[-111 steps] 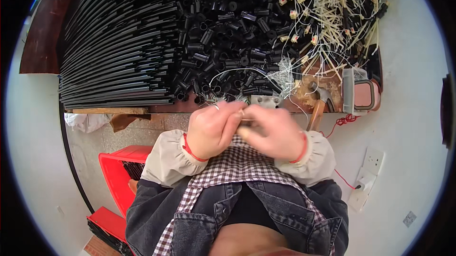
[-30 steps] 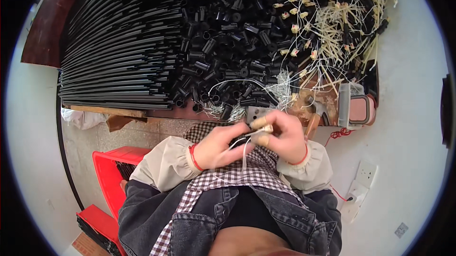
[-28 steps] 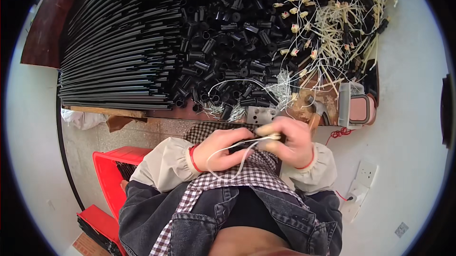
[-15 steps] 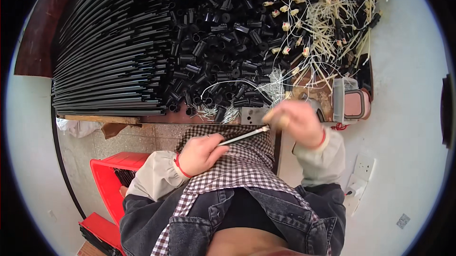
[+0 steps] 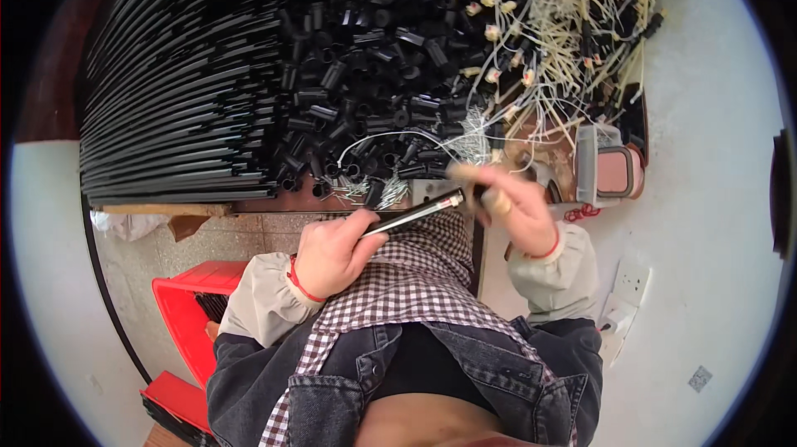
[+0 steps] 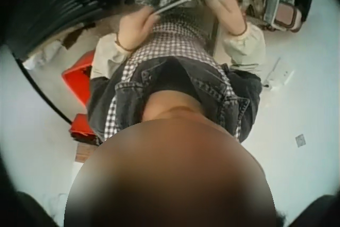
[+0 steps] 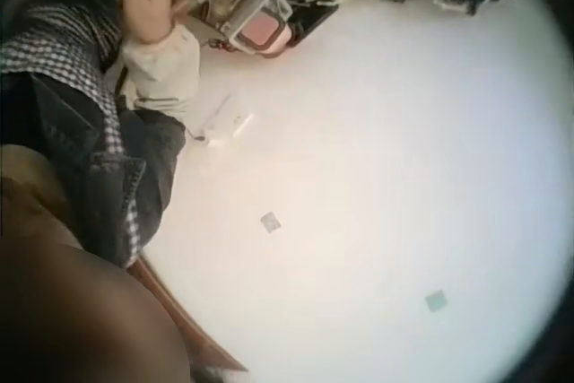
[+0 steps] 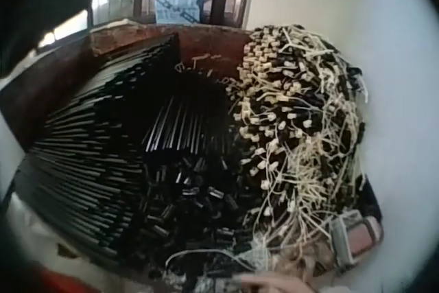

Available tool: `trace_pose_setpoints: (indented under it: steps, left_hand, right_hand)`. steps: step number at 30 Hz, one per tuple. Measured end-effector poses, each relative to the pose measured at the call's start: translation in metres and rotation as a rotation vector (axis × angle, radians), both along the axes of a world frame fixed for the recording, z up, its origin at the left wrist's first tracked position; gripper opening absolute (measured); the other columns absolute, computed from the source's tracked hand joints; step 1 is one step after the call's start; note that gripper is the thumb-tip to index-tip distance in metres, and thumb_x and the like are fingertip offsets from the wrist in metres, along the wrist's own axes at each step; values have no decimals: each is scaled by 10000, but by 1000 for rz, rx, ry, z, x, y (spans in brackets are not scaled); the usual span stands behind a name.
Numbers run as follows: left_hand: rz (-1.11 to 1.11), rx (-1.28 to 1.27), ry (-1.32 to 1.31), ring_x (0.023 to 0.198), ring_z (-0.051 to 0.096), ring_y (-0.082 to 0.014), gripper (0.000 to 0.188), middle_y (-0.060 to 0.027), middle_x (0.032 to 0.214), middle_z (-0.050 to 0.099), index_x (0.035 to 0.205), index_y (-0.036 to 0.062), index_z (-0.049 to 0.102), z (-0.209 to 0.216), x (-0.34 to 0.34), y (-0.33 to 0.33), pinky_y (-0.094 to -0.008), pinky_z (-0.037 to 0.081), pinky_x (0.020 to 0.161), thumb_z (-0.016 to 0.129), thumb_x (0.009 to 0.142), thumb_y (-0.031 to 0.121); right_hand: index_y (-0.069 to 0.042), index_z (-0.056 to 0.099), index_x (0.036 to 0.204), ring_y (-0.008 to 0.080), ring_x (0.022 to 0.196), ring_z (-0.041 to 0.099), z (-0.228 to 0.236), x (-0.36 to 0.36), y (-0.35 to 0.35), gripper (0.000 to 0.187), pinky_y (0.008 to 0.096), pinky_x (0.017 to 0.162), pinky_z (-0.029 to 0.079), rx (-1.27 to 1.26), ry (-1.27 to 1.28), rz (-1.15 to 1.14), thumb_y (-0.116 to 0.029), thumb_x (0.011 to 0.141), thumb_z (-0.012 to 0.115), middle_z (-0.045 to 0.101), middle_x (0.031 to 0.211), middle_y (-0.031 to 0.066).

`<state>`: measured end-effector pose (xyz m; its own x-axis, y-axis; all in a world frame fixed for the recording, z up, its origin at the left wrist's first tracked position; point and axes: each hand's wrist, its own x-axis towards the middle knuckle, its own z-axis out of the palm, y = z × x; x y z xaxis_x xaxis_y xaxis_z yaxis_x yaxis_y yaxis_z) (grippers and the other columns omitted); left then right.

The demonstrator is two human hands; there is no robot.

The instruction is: Assembling industrial brushes by inserting material into components and hammering them into place.

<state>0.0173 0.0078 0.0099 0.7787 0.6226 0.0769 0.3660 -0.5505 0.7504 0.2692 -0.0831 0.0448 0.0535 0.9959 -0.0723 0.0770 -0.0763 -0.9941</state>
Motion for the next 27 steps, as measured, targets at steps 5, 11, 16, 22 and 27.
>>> trace_pose_setpoints:
  steps: [5,11,16,22,27]
  left_hand:
    - [-122,190,168,460,538,-240,196,-48,575,568,813,72,537,11,5,-7,-329,406,449,633,817,242]
    - [-190,310,399,504,550,-298,155,-102,620,601,791,48,524,20,17,-9,-346,418,482,589,832,184]
    - [-213,-182,234,500,546,-329,234,-96,612,601,800,66,533,-27,5,-6,-381,426,480,582,850,290]
    - [-76,-200,167,531,546,-365,251,-114,638,612,824,59,552,-28,-16,-6,-402,425,492,565,861,307]
    - [5,-133,264,526,556,-325,226,-103,626,605,838,72,569,-18,-17,-11,-385,416,479,578,853,297]
  right_hand:
    - [19,574,1169,128,674,502,17,1,-5,369,219,641,421,-403,435,53,-241,978,396,601,884,76]
    - [38,614,1057,134,656,489,-10,-32,-7,416,252,651,422,-41,-67,-130,-310,987,396,618,872,88]
    - [-68,654,933,169,702,505,-40,9,8,234,280,656,431,-7,-960,-221,-260,898,524,593,849,34]
    - [-105,648,838,183,747,498,-70,32,28,104,283,656,427,210,-1349,-192,-147,743,655,571,830,0]
    - [-91,633,848,195,743,505,-67,43,28,125,276,683,434,239,-1221,-185,-87,726,662,570,846,13]
